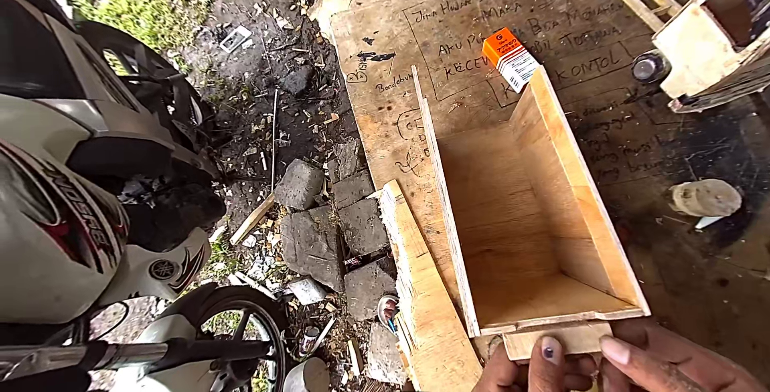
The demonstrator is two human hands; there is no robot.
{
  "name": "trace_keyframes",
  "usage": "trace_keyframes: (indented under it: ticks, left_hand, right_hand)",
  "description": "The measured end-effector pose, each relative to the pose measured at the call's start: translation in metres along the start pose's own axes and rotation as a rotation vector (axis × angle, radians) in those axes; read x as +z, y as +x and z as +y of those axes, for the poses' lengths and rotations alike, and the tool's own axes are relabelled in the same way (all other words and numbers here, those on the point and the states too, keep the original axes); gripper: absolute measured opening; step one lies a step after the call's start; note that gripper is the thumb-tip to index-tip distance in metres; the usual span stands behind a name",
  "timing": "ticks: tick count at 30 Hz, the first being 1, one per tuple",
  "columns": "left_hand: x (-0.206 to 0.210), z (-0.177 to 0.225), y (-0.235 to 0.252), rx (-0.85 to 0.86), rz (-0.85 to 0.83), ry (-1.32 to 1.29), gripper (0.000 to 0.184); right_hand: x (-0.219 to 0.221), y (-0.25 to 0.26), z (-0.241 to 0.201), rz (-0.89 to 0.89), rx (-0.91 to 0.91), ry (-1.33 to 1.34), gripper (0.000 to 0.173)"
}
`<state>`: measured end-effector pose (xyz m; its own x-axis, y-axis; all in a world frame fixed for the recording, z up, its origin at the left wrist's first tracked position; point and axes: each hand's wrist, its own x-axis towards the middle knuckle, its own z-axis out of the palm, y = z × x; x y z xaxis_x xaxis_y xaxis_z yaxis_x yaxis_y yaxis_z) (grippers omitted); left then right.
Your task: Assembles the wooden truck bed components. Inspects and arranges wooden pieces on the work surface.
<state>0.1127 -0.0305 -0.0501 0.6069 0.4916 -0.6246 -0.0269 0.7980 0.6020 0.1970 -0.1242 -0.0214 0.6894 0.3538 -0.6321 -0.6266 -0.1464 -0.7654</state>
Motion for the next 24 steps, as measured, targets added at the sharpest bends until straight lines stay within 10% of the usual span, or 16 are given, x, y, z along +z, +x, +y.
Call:
trace_keyframes:
  ticks: [24]
  left_hand:
    - [0.0005, 0.0006, 0.0045, 0.007, -0.038, -0.025, 0.018]
  right_hand:
    - [-0.0012, 0.0014, -0.0033, -0.002, -0.026, -0.015, 0.018]
